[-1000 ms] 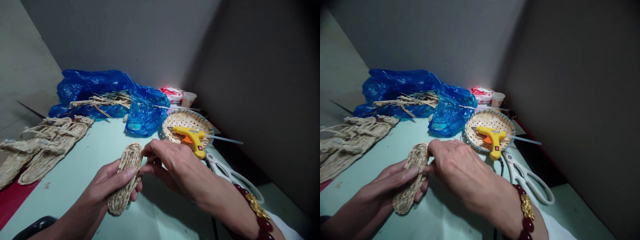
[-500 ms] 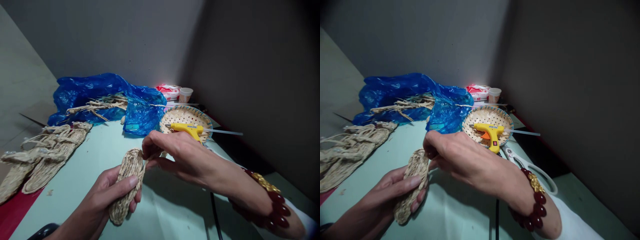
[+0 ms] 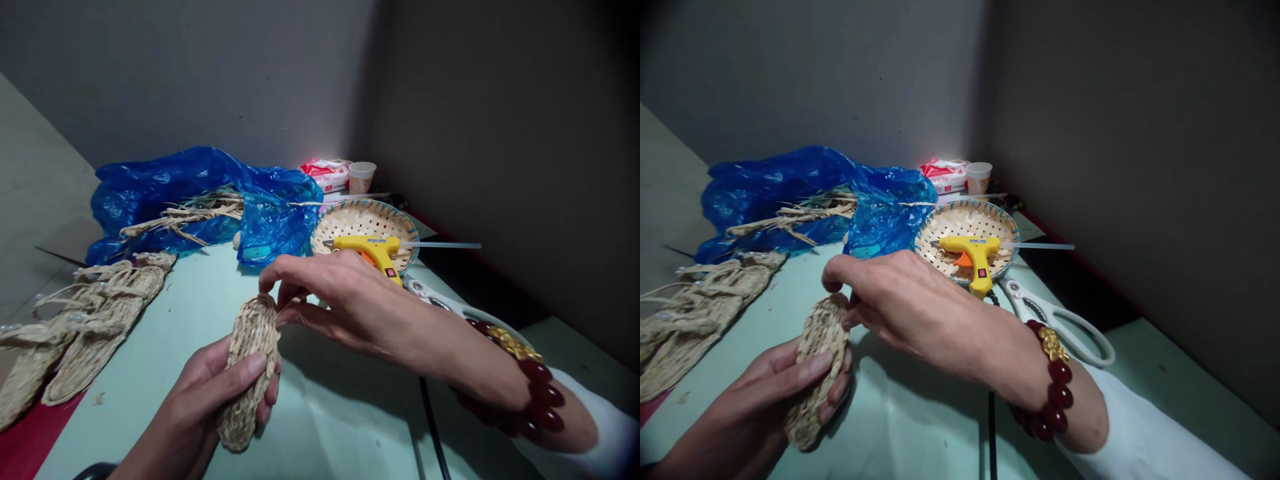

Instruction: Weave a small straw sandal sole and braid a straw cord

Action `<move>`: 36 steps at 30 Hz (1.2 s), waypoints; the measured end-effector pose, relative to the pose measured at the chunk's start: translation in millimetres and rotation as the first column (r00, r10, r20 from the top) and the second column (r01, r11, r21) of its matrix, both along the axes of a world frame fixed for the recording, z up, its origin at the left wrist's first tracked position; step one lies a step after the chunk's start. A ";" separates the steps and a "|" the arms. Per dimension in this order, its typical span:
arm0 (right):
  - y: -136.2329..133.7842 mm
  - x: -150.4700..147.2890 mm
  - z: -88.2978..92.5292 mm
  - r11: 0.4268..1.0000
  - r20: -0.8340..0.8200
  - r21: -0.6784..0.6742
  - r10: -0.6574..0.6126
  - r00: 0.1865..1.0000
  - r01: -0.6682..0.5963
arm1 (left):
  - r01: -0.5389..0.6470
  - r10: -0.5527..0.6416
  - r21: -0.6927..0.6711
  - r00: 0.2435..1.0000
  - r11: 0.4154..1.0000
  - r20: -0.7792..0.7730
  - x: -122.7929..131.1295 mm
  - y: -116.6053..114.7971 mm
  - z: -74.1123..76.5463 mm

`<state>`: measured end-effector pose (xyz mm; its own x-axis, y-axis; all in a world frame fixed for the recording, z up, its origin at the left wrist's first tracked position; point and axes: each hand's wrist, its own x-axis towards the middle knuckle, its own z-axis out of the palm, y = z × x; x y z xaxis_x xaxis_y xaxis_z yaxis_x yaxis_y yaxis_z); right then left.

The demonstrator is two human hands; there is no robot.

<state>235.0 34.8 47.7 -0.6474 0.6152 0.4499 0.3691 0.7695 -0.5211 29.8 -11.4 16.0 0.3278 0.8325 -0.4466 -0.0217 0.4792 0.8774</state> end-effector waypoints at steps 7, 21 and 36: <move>4.4 0.4 -3.2 0.998 -0.042 0.009 0.070 0.997 -0.069 | -0.022 0.025 0.031 0.992 0.999 -0.125 1.3 -3.5 -3.2; 12.9 5.4 2.3 0.972 -0.084 -0.131 0.187 0.979 -0.197 | 0.045 -0.039 -0.059 0.994 0.997 0.099 -9.7 -2.1 -2.6; 5.8 2.7 4.6 0.953 -0.054 -0.109 0.278 0.959 -0.282 | 0.046 -0.048 -0.068 0.998 0.997 -0.030 -2.9 3.1 -0.6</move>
